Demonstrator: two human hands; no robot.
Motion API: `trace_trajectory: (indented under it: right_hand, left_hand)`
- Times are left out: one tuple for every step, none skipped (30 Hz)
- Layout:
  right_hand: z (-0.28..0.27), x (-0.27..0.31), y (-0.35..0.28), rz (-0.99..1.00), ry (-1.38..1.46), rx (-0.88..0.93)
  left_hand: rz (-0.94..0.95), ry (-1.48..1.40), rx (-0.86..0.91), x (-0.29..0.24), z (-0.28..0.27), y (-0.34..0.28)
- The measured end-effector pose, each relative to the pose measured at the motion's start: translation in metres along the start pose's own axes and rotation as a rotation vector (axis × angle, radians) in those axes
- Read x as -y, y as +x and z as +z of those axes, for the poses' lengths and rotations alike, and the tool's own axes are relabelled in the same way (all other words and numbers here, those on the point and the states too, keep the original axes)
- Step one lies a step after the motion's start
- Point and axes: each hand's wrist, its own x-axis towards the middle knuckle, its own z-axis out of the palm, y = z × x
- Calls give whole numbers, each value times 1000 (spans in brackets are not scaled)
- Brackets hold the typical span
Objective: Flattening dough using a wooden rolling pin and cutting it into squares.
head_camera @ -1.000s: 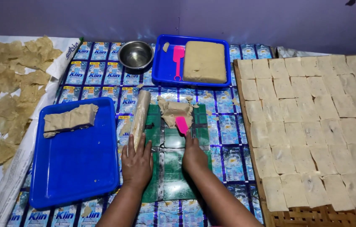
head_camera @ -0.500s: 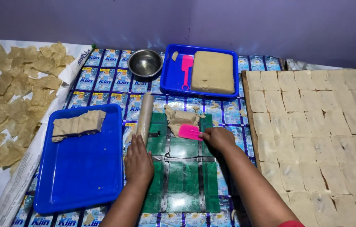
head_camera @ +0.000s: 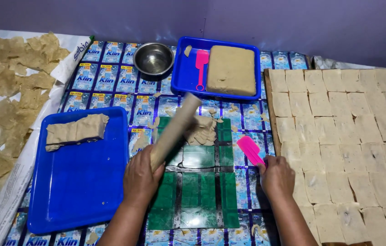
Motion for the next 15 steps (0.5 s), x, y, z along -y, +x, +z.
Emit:
trace_trajectory:
  right_hand:
    - [-31, 19, 1, 2, -1, 3]
    - [-62, 38, 3, -130, 116, -238]
    - [-94, 57, 5, -259, 233, -481]
    - [-111, 75, 13, -256, 233, -483]
    - [-129, 93, 21, -431, 216, -478]
    - [-146, 112, 29, -607, 198, -471]
    - [-127, 116, 46, -606, 199, -471]
    - [-108, 121, 64, -690, 170, -453]
    - [-88, 126, 82, -774, 141, -434]
    - [-78, 128, 96, -775, 141, -428]
    - [-67, 130, 110, -760, 98, -497]
    - [-57, 134, 125, -746, 56, -568]
    - [-53, 138, 135, -750, 56, -565]
    - [-49, 141, 144, -722, 63, -548]
    - [-44, 144, 153, -694, 69, -530]
  left_hand:
    - [0, -1, 4, 0, -2, 5]
    - [142, 88, 56, 0, -3, 11]
    - [285, 177, 109, 0, -5, 17]
    - [288, 178, 109, -8, -6, 29]
    - [359, 156, 152, -16, -8, 40]
    - [427, 134, 196, -24, -9, 52]
    - [427, 135, 197, -28, -8, 66]
    - [457, 153, 253, -32, -6, 80]
    - [487, 170, 310, -35, -4, 95]
    - [483, 168, 314, -35, 0, 107]
    - [481, 180, 356, -35, 4, 119]
    - [477, 193, 395, -34, 8, 132]
    - [473, 192, 395, -32, 12, 143]
    - [455, 148, 399, -29, 16, 153]
    - [438, 105, 403, -27, 20, 164]
